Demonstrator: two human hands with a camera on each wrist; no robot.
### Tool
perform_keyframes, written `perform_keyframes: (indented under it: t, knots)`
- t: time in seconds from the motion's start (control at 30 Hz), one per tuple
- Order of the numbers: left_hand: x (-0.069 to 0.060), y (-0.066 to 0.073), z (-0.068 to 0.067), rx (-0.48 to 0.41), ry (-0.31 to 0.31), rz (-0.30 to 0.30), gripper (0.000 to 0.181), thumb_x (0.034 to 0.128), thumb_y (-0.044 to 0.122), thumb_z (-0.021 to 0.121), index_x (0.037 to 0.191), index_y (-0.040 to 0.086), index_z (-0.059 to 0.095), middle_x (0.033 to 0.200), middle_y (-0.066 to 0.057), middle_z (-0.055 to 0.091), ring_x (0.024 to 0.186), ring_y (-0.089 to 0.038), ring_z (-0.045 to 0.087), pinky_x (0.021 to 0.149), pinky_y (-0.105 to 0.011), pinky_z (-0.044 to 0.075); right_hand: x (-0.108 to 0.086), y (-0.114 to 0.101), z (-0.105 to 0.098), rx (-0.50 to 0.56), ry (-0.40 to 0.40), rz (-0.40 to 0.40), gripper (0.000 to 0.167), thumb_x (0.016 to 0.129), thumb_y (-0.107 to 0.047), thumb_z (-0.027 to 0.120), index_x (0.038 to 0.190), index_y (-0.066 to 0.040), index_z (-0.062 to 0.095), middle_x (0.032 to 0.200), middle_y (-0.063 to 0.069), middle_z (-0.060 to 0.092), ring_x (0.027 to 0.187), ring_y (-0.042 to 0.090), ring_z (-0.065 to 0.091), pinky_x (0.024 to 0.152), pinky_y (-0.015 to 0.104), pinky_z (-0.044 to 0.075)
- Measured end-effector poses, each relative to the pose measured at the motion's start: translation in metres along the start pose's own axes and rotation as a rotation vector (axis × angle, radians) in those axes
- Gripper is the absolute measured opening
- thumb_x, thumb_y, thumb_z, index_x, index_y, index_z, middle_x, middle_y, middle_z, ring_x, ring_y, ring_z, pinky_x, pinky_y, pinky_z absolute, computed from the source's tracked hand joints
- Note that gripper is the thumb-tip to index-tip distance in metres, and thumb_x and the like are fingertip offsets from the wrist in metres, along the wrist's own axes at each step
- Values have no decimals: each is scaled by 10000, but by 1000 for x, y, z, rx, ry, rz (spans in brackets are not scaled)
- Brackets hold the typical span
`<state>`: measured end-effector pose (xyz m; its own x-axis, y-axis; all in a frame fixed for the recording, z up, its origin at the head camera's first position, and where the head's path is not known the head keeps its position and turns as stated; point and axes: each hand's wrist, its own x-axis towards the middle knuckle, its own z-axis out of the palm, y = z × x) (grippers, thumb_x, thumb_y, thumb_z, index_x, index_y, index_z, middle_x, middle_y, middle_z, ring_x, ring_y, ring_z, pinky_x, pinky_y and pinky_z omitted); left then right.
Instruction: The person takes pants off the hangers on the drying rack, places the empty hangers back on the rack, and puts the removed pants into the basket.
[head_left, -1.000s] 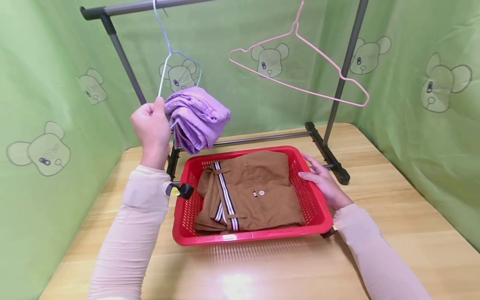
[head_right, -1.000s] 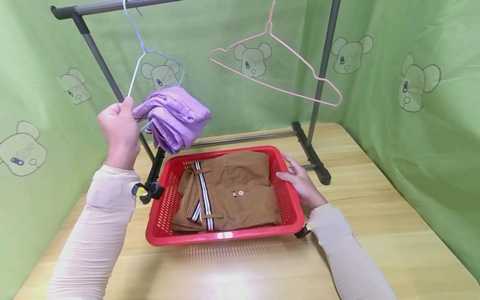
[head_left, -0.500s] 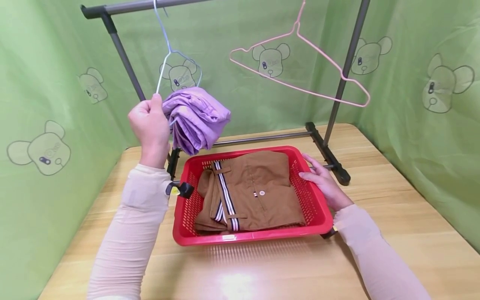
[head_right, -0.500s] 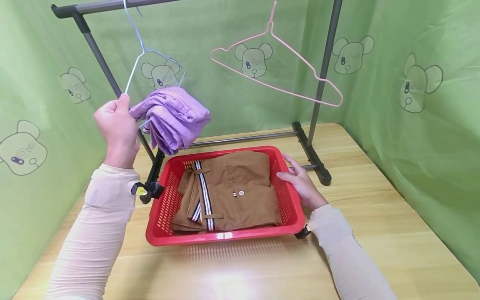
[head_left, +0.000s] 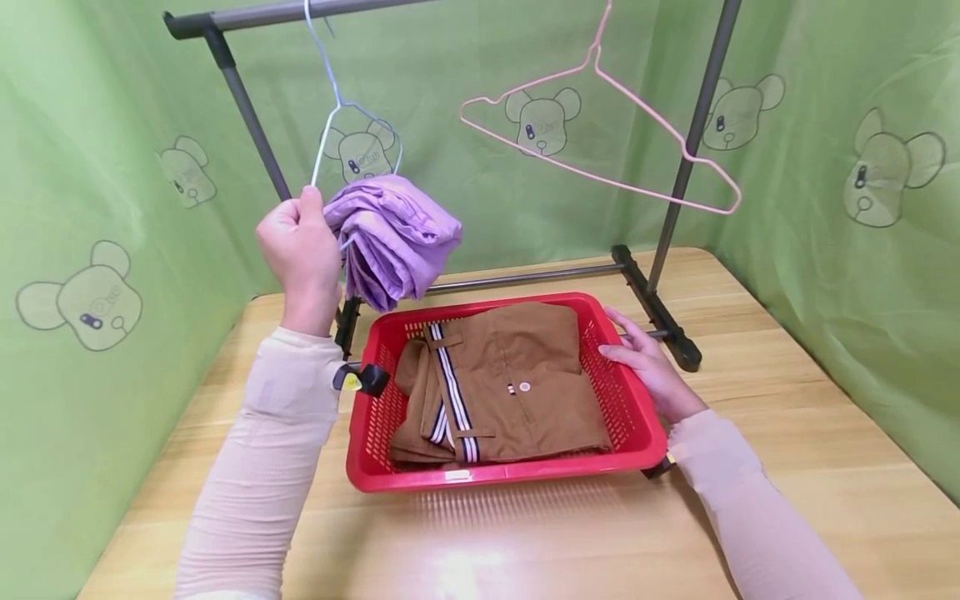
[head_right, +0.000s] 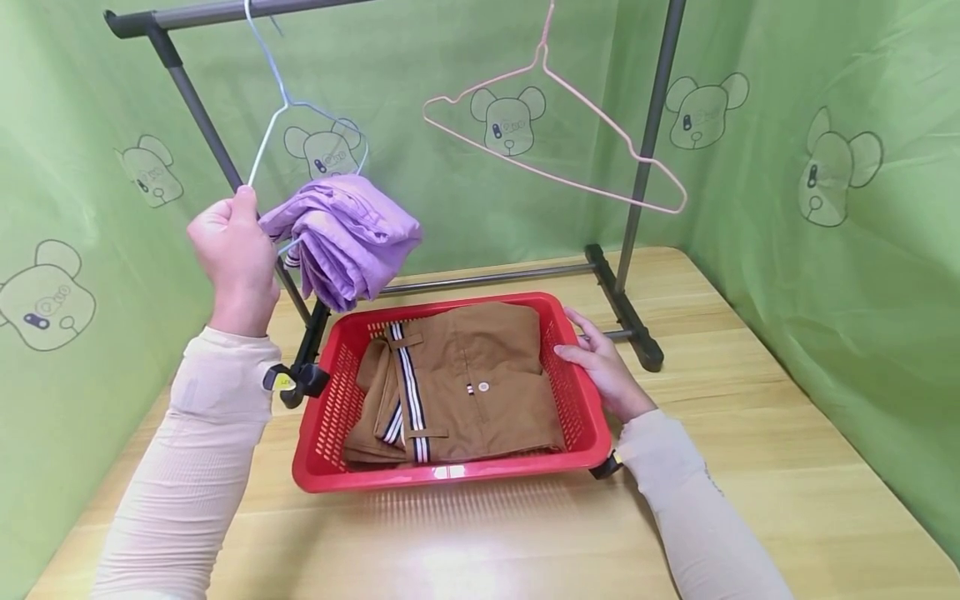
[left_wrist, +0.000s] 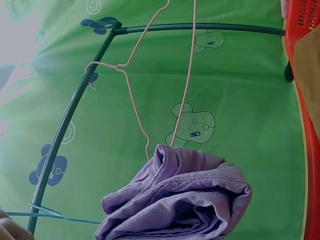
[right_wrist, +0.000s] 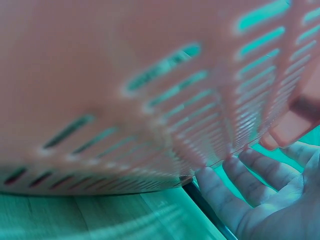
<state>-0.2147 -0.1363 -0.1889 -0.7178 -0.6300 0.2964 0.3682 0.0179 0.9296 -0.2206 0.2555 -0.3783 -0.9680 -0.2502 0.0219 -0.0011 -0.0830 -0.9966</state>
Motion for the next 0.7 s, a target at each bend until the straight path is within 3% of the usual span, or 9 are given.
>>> perform_keyframes:
  t: [0.33, 0.7]
  knots:
    - [-1, -2, -1, -13, 7, 30, 486, 970, 159, 585, 509, 142, 434, 483, 44, 350, 440, -71, 292, 410, -213, 196, -1, 0, 1, 21, 6, -8, 699, 977, -78, 556, 1550, -120, 159, 1152, 38, 597, 1001, 158, 647, 794, 334, 566]
    - [0, 1, 1, -13, 7, 47, 473, 970, 161, 588, 517, 139, 450, 501, 28, 390, 452, -82, 323, 447, -217, 251, 0, 1, 1, 17, 5, -14, 705, 974, -85, 563, 1550, -114, 157, 1151, 49, 594, 995, 166, 651, 788, 339, 569]
